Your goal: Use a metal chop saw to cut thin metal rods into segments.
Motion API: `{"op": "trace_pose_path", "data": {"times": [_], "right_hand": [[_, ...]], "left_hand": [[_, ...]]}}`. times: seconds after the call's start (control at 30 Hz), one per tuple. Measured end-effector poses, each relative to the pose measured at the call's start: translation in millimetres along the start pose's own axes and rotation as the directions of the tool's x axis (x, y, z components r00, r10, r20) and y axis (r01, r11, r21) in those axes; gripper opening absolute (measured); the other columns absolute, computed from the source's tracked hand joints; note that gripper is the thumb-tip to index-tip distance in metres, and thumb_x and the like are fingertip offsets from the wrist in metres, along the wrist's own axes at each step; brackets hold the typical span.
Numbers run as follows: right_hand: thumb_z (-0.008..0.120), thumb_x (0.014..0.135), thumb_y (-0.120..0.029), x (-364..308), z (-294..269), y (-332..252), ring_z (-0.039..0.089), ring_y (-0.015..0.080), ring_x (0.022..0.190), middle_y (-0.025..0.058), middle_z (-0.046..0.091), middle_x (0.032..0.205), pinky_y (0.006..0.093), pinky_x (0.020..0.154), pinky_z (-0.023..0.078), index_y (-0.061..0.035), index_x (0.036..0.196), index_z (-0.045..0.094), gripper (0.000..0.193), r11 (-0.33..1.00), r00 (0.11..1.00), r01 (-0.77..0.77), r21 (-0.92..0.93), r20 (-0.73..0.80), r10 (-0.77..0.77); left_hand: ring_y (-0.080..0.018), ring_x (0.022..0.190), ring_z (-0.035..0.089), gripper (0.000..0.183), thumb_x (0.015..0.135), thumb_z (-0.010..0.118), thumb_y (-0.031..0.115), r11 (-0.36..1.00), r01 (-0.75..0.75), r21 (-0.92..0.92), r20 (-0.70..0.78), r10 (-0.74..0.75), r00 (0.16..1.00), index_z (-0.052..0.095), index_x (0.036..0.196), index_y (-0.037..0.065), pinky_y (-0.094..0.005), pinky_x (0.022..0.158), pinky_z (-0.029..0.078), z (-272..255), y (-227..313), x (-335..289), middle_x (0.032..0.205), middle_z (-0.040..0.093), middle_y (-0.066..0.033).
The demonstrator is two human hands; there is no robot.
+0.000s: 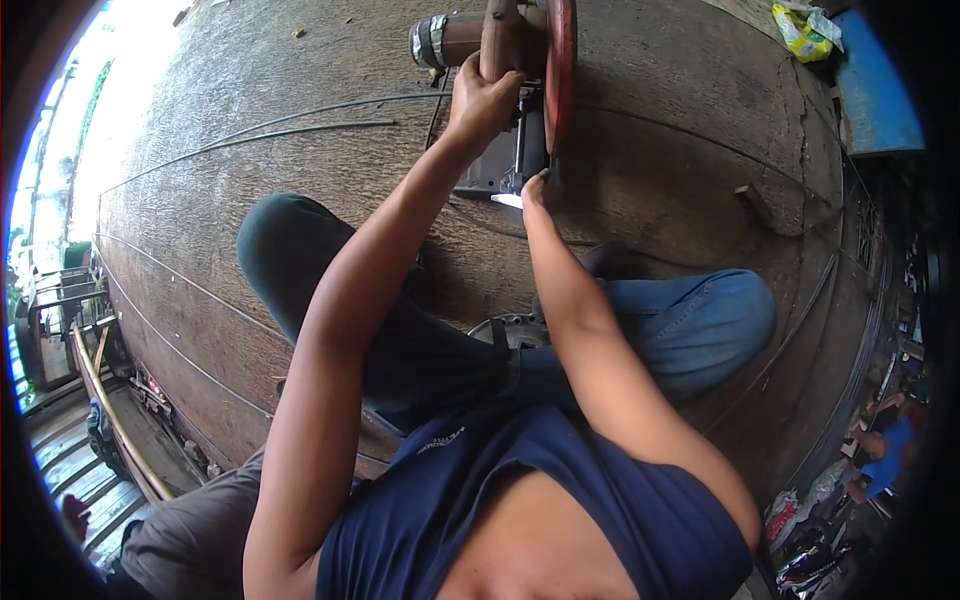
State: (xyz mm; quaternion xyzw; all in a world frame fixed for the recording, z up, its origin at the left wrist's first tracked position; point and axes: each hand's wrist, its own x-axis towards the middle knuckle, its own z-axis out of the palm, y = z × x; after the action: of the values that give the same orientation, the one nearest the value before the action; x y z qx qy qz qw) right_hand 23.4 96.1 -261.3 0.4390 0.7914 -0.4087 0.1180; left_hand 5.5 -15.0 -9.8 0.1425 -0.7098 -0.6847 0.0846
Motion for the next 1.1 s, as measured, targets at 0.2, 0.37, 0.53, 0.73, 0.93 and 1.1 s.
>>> {"op": "trace_pose_path", "data": {"times": [0.2,0.37,0.53,0.73,0.93,1.1], "right_hand": [[0.043,0.090,-0.047,-0.4,6.7,14.8,0.051,0.0414,0.112,0.0305,0.047,0.123,0.0459,0.092,0.044,0.0110,0.123,0.041,0.066,0.895,0.914,0.314,-0.316,-0.155,-0.375],[0.042,0.091,-0.044,-5.9,-1.3,16.6,0.057,0.0411,0.102,0.0321,0.051,0.114,0.0439,0.085,0.048,0.0111,0.114,0.046,0.060,0.834,0.885,0.404,-0.376,-0.071,-0.460],[0.043,0.092,-0.038,8.4,6.6,18.1,0.060,0.0425,0.090,0.0303,0.057,0.100,0.0449,0.079,0.050,0.0096,0.104,0.050,0.049,0.828,0.840,0.468,-0.310,-0.135,-0.525],[0.048,0.091,-0.027,7.4,0.5,22.9,0.060,0.0406,0.082,0.0275,0.059,0.087,0.0446,0.072,0.048,0.0071,0.090,0.056,0.035,0.781,0.784,0.564,-0.269,-0.123,-0.609],[0.047,0.092,-0.026,8.2,-0.1,26.8,0.060,0.0412,0.083,0.0272,0.059,0.089,0.0451,0.072,0.048,0.0070,0.090,0.056,0.034,0.802,0.810,0.541,-0.254,-0.100,-0.578],[0.047,0.092,-0.026,-3.8,-8.4,17.4,0.060,0.0417,0.083,0.0267,0.060,0.088,0.0469,0.073,0.048,0.0050,0.091,0.057,0.033,0.810,0.821,0.541,-0.226,-0.069,-0.567]], "left_hand": [[-0.0136,0.050,0.056,0.046,0.076,0.066,0.019,0.998,-0.059,0.024,-0.037,0.060,0.998,0.048,0.110,-0.005,-0.0270,0.042,0.044,-1.4,-12.1,6.8,0.067,0.057,-0.0085],[-0.0126,0.046,0.056,0.036,0.077,0.067,0.016,0.997,-0.059,-0.059,-0.036,0.057,0.998,0.051,0.103,-0.003,-0.0253,0.038,0.043,-1.1,-7.0,0.7,0.063,0.056,-0.0064],[-0.0136,0.048,0.056,0.037,0.080,0.065,0.017,0.993,-0.019,-0.112,-0.001,0.019,1.000,0.050,0.109,0.000,-0.0267,0.040,0.046,1.5,11.7,3.4,0.067,0.057,-0.0068],[-0.0152,0.041,0.052,0.046,0.080,0.063,0.014,0.972,0.101,-0.210,0.019,-0.099,0.995,0.042,0.120,0.002,-0.0281,0.034,0.042,-1.0,13.5,5.3,0.060,0.053,-0.0056],[-0.0138,0.040,0.051,0.047,0.081,0.062,0.014,0.969,0.088,-0.231,0.035,-0.082,0.996,0.042,0.120,0.001,-0.0269,0.034,0.041,-0.1,13.6,8.1,0.061,0.053,-0.0053],[-0.0191,0.051,0.058,0.039,0.078,0.066,0.016,0.981,0.120,-0.152,0.044,-0.115,0.992,0.050,0.112,0.004,-0.0304,0.045,0.048,-5.9,18.2,5.9,0.070,0.059,-0.0079]]}}
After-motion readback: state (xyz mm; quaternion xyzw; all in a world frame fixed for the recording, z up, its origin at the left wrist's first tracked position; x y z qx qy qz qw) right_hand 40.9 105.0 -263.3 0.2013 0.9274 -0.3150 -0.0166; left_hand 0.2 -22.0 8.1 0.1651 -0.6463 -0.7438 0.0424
